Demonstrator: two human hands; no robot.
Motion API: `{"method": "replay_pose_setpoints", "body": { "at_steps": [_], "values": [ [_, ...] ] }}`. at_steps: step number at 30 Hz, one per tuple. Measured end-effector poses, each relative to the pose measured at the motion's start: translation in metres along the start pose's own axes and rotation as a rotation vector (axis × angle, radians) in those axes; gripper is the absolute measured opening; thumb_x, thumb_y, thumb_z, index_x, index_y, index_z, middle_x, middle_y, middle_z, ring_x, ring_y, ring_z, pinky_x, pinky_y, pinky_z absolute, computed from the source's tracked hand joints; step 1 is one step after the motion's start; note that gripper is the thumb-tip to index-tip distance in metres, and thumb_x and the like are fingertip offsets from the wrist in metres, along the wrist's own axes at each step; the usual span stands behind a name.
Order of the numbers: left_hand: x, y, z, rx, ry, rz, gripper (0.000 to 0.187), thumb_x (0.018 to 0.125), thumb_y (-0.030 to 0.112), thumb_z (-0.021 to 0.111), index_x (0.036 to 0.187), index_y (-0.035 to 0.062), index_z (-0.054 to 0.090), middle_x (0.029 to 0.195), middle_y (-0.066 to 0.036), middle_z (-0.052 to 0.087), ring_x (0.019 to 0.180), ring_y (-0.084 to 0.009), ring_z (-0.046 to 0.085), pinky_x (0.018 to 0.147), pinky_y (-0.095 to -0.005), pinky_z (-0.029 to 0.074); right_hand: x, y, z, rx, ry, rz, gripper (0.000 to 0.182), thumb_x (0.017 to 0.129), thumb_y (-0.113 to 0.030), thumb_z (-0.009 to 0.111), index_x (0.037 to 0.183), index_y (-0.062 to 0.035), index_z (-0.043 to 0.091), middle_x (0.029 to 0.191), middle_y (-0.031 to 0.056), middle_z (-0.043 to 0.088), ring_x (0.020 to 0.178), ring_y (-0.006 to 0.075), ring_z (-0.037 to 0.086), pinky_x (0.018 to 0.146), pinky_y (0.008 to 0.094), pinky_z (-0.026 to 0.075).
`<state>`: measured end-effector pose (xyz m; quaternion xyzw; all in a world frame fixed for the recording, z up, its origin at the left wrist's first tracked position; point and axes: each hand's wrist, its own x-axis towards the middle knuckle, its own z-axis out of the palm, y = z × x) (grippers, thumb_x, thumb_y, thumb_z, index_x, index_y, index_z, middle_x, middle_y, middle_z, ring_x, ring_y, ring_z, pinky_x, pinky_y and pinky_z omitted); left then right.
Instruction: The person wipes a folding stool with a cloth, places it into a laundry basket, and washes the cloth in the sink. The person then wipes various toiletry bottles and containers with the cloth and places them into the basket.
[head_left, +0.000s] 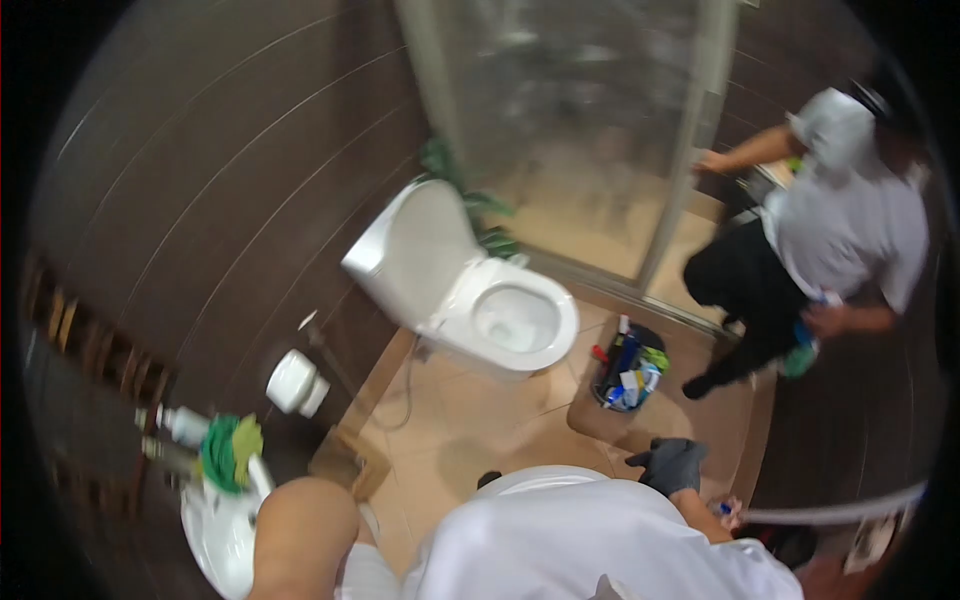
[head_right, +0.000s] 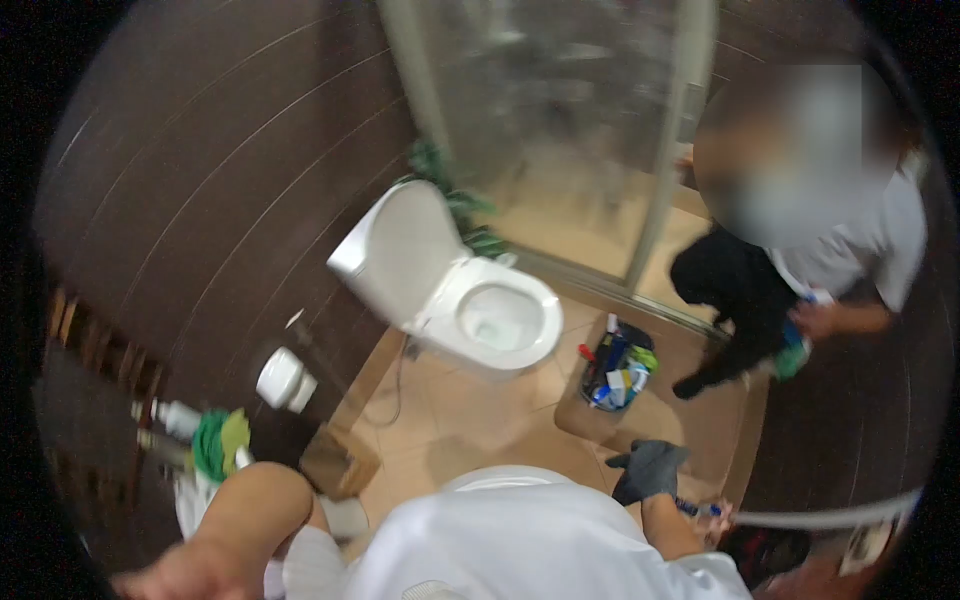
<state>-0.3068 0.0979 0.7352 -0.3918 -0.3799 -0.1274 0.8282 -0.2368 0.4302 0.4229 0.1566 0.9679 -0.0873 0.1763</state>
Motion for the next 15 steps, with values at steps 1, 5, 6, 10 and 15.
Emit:
{"method": "replay_pose_setpoints", "body": {
  "at_steps": [1,5,6,10,15],
  "values": [
    [-0.008,0.000,0.000,-0.250,0.133,-0.074,0.034,0.085,0.037,0.045,0.116,0.0237,0.049,0.127,0.003,0.039,0.119,-0.0117,0.032,0.100,-0.0470,0.023,0.002,-0.003,-0.003,0.024,-0.023,-0.001,0.038,0.069,-0.030,0.055,0.101,-0.0094,0.059,0.095,0.0032,0.060,0.091,0.0149,0.056,0.069,0.0254,0.041],
    [-0.074,0.018,-0.047,-0.381,-0.192,-0.467,0.065,0.079,0.067,0.023,0.135,0.0353,0.013,0.142,-0.002,0.008,0.121,-0.0235,0.027,0.100,-0.0501,0.019,0.003,-0.015,-0.018,0.077,-0.134,0.004,0.040,0.070,-0.027,0.057,0.103,-0.0041,0.057,0.100,0.0040,0.062,0.094,0.0133,0.056,0.071,0.0214,0.043],
    [-0.091,0.020,-0.062,-0.367,-0.457,-0.516,0.064,0.081,0.062,0.032,0.134,0.0286,0.017,0.139,-0.007,0.019,0.117,-0.0246,0.032,0.097,-0.0505,0.024,0.004,-0.015,-0.018,0.067,-0.108,-0.005,0.039,0.070,-0.027,0.057,0.102,-0.0042,0.057,0.099,0.0040,0.061,0.094,0.0135,0.056,0.071,0.0218,0.043],
    [-0.148,0.055,-0.112,-0.150,-1.208,-0.852,0.035,0.071,0.015,0.065,0.102,0.0095,0.050,0.119,-0.014,0.040,0.106,-0.0297,0.043,0.088,-0.0393,0.037,0.017,-0.025,-0.014,0.021,-0.018,-0.113,0.038,0.069,-0.028,0.057,0.099,-0.0048,0.056,0.096,0.0040,0.061,0.092,0.0142,0.056,0.071,0.0233,0.042],
    [-0.260,0.121,-0.235,-0.143,-1.618,-1.478,0.019,0.075,0.008,0.055,0.093,0.0043,0.053,0.116,-0.017,0.044,0.099,-0.0360,0.048,0.083,-0.0381,0.042,0.025,-0.052,-0.005,-0.031,0.027,-0.226,0.037,0.068,-0.029,0.057,0.096,-0.0056,0.055,0.093,0.0040,0.059,0.090,0.0152,0.056,0.070,0.0251,0.042]
  ]
}}
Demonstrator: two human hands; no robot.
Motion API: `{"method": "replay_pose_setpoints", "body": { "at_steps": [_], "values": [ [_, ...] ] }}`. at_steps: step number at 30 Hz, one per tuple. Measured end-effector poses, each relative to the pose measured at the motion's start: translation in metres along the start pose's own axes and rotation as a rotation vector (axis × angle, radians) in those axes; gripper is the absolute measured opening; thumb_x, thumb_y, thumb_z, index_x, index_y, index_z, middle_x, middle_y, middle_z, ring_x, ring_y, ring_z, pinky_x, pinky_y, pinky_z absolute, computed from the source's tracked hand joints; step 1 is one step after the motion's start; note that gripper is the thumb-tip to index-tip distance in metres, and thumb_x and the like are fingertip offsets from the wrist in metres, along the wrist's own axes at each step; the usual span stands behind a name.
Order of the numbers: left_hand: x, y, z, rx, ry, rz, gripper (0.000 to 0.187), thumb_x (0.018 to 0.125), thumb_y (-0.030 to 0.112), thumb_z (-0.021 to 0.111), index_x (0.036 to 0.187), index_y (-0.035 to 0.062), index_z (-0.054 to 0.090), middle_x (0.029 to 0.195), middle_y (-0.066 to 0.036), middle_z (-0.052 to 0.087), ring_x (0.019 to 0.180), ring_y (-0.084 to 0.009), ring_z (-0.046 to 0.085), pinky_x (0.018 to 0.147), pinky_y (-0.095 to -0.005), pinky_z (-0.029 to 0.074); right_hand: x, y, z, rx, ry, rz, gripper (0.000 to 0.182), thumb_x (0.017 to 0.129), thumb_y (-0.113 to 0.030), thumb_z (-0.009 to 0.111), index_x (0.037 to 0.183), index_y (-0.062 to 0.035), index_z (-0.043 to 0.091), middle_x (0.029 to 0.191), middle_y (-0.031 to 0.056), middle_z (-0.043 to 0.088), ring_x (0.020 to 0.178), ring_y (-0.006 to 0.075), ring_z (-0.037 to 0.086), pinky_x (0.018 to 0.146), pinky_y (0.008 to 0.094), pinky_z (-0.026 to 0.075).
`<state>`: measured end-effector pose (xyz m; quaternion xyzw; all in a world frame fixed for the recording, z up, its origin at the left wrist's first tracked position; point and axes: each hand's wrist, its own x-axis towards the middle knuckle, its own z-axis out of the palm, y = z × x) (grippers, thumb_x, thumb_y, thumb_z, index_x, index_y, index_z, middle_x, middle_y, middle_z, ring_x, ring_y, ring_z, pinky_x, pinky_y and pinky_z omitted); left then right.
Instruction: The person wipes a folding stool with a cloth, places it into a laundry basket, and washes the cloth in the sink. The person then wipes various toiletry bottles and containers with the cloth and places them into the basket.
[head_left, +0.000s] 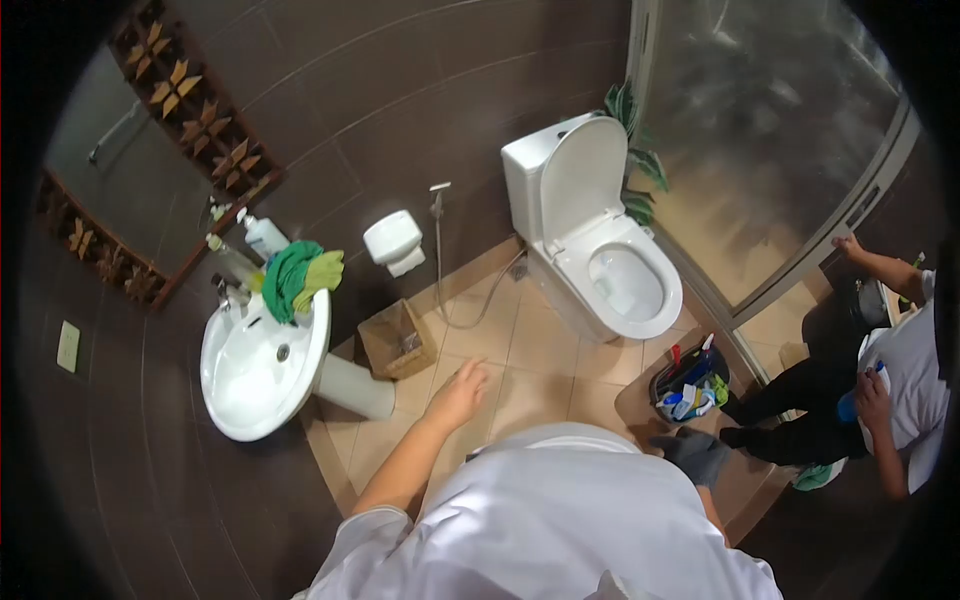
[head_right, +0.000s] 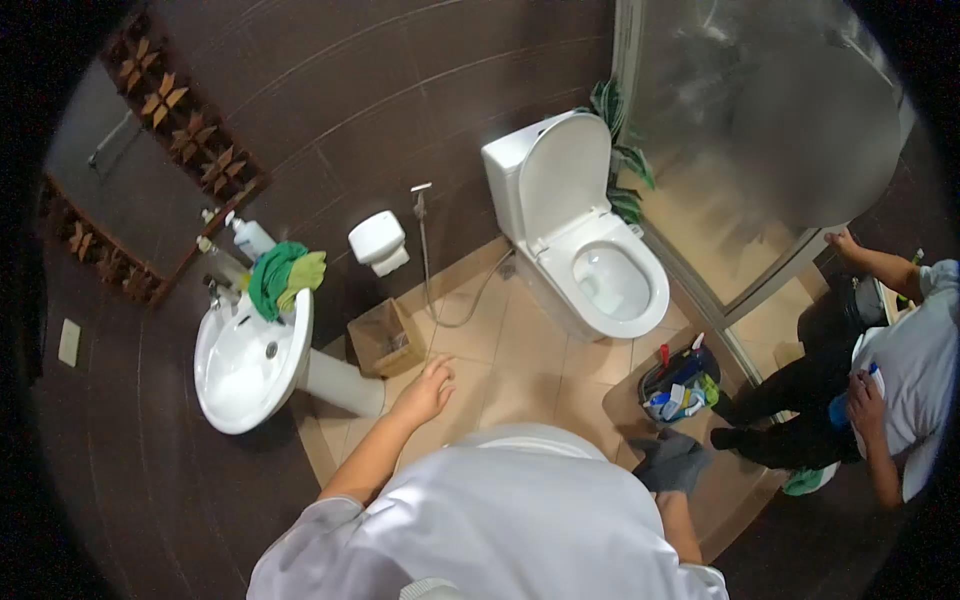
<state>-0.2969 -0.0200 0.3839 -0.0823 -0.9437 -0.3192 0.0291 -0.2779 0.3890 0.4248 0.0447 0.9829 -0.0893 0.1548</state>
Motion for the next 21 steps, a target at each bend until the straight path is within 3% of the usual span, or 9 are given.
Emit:
{"method": "replay_pose_setpoints", "body": {
  "at_steps": [2,6,11,15,21],
  "values": [
    [-0.040,-0.057,0.024,0.093,-0.002,-0.042,0.014,0.077,0.008,0.050,0.089,0.0022,0.052,0.109,-0.019,0.049,0.093,-0.0359,0.051,0.079,-0.0367,0.043,0.004,-0.012,0.003,-0.018,0.006,-0.036,0.037,0.067,-0.030,0.057,0.095,-0.0059,0.055,0.092,0.0040,0.059,0.089,0.0156,0.056,0.070,0.0259,0.042],
    [-0.144,-0.136,0.024,0.055,-0.246,-0.583,0.013,0.070,0.017,0.061,0.077,0.0054,0.059,0.086,-0.014,0.059,0.080,-0.0289,0.057,0.071,-0.0340,0.045,0.006,-0.050,0.014,-0.042,-0.002,-0.098,0.036,0.066,-0.031,0.057,0.092,-0.0065,0.054,0.089,0.0040,0.058,0.087,0.0163,0.056,0.069,0.0274,0.041],
    [-0.274,-0.189,-0.001,-0.079,-0.228,-1.054,0.019,0.071,0.023,0.065,0.080,0.0063,0.064,0.077,-0.012,0.063,0.069,-0.0226,0.059,0.066,-0.0326,0.046,0.001,-0.096,0.032,-0.058,-0.013,-0.139,0.035,0.065,-0.033,0.057,0.089,-0.0072,0.053,0.086,0.0040,0.057,0.084,0.0173,0.055,0.069,0.0292,0.040],
    [-0.335,-0.231,0.001,-0.070,-0.187,-1.122,0.022,0.073,0.025,0.064,0.083,0.0046,0.064,0.077,-0.010,0.064,0.066,-0.0202,0.059,0.065,-0.0318,0.046,-0.011,-0.118,0.047,-0.067,-0.013,-0.133,0.034,0.064,-0.034,0.057,0.086,-0.0078,0.053,0.083,0.0040,0.056,0.083,0.0181,0.055,0.068,0.0307,0.040],
    [-0.307,-0.248,-0.010,-0.354,-0.017,-1.057,0.018,0.072,0.020,0.066,0.075,0.0029,0.061,0.069,-0.009,0.061,0.064,-0.0193,0.057,0.063,-0.0306,0.046,-0.038,-0.124,0.062,-0.077,0.002,-0.067,0.033,0.062,-0.035,0.057,0.082,-0.0087,0.051,0.080,0.0040,0.055,0.080,0.0192,0.055,0.067,0.0330,0.039]
  ]
}}
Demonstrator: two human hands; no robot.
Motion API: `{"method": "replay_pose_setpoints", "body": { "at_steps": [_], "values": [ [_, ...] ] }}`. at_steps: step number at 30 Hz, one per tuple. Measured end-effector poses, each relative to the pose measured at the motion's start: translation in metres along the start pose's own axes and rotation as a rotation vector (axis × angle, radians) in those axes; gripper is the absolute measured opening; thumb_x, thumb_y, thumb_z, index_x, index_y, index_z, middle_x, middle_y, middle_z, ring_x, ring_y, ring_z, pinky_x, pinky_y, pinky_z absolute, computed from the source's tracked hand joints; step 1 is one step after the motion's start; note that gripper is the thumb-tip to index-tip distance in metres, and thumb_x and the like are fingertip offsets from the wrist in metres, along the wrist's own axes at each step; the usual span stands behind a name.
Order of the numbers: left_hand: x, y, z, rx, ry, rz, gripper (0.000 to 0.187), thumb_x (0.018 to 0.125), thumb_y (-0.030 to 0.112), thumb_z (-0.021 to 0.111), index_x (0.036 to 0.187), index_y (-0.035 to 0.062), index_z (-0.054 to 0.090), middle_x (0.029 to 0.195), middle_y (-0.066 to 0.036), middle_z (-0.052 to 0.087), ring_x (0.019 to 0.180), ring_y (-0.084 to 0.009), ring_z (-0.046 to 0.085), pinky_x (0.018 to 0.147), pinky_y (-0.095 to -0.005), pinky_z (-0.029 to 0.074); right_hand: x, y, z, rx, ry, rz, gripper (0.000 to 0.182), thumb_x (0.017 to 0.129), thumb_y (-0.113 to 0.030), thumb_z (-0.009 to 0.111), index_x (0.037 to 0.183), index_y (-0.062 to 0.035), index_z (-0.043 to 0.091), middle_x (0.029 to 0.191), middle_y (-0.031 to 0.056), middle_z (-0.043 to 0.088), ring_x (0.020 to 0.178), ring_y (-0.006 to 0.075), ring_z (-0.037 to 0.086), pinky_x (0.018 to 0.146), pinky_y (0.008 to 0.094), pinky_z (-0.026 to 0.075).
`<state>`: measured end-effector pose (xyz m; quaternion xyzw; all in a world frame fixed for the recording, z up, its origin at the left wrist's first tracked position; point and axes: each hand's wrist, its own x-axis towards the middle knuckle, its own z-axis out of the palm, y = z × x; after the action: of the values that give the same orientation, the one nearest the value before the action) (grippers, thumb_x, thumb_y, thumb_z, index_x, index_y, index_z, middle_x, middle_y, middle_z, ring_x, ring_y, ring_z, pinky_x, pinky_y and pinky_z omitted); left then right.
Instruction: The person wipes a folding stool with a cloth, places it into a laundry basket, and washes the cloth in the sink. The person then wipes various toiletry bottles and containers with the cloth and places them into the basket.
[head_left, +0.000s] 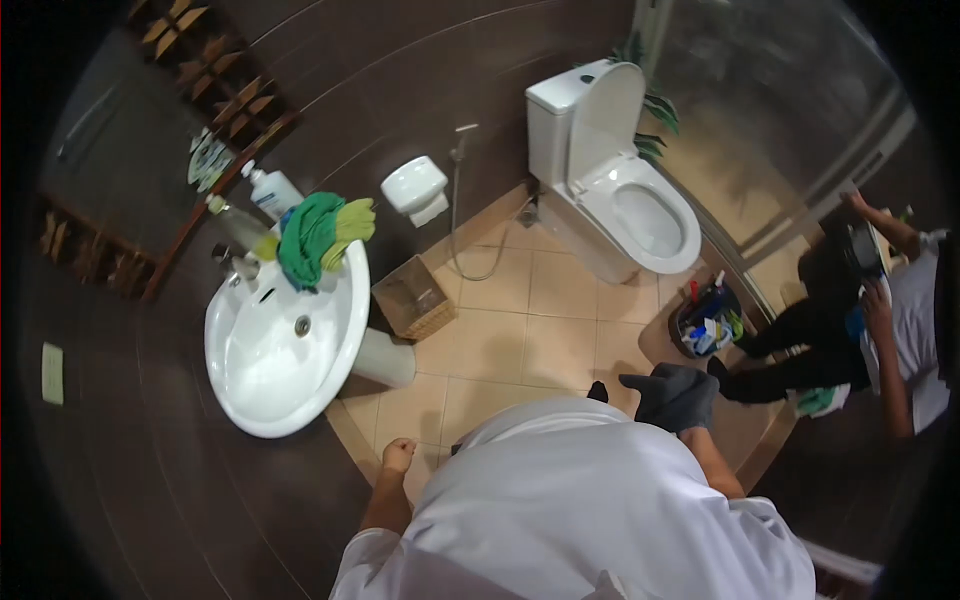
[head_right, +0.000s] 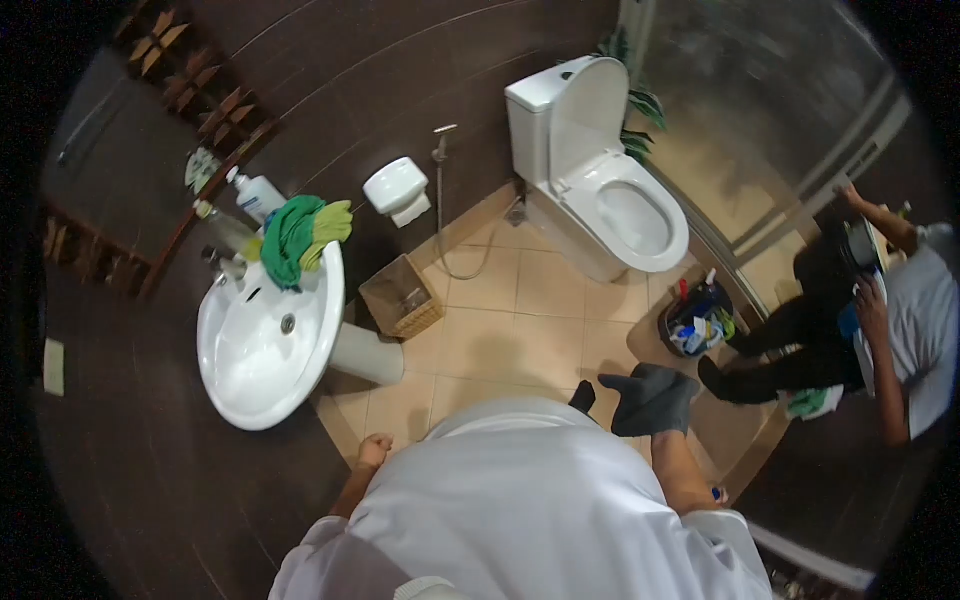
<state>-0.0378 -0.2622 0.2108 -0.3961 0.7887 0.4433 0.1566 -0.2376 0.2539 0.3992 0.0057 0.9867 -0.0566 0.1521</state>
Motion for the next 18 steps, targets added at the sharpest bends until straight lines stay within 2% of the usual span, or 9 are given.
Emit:
{"method": "replay_pose_setpoints", "body": {
  "at_steps": [2,3,5,12,14,18],
  "values": [
    [0.006,0.012,0.000,0.078,0.098,0.212,0.012,0.070,0.013,0.066,0.069,0.0041,0.057,0.063,-0.007,0.058,0.061,-0.0180,0.055,0.061,-0.0287,0.045,-0.009,0.001,0.004,0.005,0.003,0.029,0.033,0.062,-0.036,0.057,0.080,-0.0090,0.051,0.078,0.0040,0.054,0.079,0.0196,0.055,0.067,0.0337,0.039],
    [0.008,0.018,-0.004,0.089,0.082,0.225,0.012,0.070,0.013,0.066,0.069,0.0041,0.057,0.063,-0.007,0.058,0.061,-0.0180,0.055,0.061,-0.0287,0.045,-0.013,0.001,0.007,0.002,0.002,0.042,0.033,0.061,-0.036,0.057,0.080,-0.0092,0.051,0.078,0.0040,0.054,0.078,0.0198,0.055,0.067,0.0341,0.039],
    [0.017,0.031,-0.009,0.232,0.103,0.181,0.012,0.067,0.007,0.067,0.066,0.0050,0.055,0.059,-0.006,0.056,0.059,-0.0159,0.055,0.059,-0.0269,0.045,-0.021,0.001,0.013,0.008,0.006,0.069,0.033,0.061,-0.037,0.057,0.078,-0.0095,0.050,0.076,0.0040,0.054,0.077,0.0202,0.055,0.067,0.0348,0.039],
    [0.031,0.020,-0.020,0.236,-0.096,0.198,0.010,0.066,0.008,0.067,0.069,0.0028,0.059,0.060,-0.006,0.058,0.055,-0.0120,0.054,0.055,-0.0248,0.045,-0.050,0.012,0.036,0.038,0.004,0.165,0.033,0.059,-0.039,0.057,0.074,-0.0105,0.049,0.072,0.0040,0.052,0.074,0.0215,0.054,0.066,0.0374,0.038],
    [0.034,0.011,-0.018,0.026,-0.161,0.112,0.010,0.071,0.009,0.065,0.069,0.0003,0.060,0.061,-0.005,0.059,0.054,-0.0110,0.053,0.054,-0.0242,0.045,-0.058,0.015,0.042,0.044,-0.003,0.191,0.032,0.059,-0.039,0.057,0.072,-0.0108,0.049,0.071,0.0040,0.052,0.073,0.0219,0.054,0.066,0.0382,0.037],
    [0.023,0.019,-0.021,0.013,-0.223,0.093,0.014,0.078,0.011,0.059,0.071,-0.0016,0.059,0.063,-0.006,0.060,0.056,-0.0117,0.055,0.055,-0.0244,0.046,-0.069,0.019,0.054,0.057,-0.018,0.226,0.032,0.057,-0.040,0.056,0.069,-0.0114,0.048,0.068,0.0041,0.051,0.071,0.0227,0.054,0.065,0.0397,0.037]
  ]
}}
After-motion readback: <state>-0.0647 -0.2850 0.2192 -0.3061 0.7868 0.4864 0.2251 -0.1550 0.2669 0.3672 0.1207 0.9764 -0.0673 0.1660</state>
